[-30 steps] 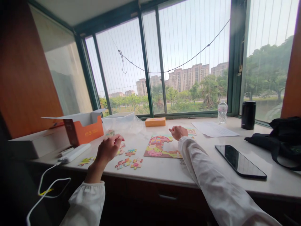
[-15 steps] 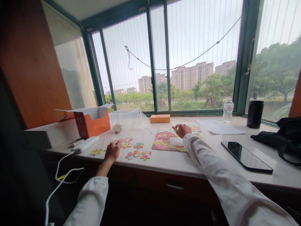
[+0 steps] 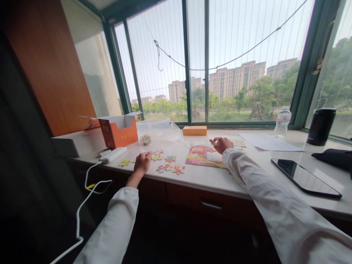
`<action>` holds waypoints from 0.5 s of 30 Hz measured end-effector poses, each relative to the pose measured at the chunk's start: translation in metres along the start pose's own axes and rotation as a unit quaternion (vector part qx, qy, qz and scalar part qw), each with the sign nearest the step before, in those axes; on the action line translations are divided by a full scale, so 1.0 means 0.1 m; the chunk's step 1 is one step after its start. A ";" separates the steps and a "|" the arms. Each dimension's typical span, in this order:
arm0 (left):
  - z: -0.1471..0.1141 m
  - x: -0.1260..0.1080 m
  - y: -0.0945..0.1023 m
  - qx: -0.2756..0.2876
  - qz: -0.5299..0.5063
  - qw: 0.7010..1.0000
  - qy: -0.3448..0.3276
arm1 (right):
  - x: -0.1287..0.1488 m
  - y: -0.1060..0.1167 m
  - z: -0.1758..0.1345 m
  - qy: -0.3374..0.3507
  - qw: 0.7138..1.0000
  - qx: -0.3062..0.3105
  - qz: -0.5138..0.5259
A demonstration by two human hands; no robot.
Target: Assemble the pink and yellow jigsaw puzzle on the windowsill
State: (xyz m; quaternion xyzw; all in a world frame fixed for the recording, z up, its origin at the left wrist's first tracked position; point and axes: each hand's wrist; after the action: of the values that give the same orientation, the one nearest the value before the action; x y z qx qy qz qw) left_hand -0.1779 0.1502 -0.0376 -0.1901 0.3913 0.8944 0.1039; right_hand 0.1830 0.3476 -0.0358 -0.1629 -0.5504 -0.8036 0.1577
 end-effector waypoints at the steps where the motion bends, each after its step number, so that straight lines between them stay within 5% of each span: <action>1: 0.00 0.00 0.00 -0.001 -0.001 1.000 0.001 | 0.00 0.00 0.00 0.001 1.000 0.002 0.001; 15: -0.01 0.01 0.00 -0.018 -0.046 0.999 -0.001 | 0.07 0.00 -0.04 0.018 0.999 0.029 -0.002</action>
State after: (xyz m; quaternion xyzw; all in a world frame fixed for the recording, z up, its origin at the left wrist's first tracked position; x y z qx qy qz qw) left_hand -0.1782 0.1491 -0.0386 -0.2092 0.3656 0.8958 0.1418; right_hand 0.1765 0.3434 -0.0342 -0.1428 -0.5711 -0.7902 0.1706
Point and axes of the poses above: each hand's wrist, its own z-axis towards the middle knuckle, its own y-axis out of the back of the hand, x = y × z, and after that the axes turned 15 degrees about -y, right-handed
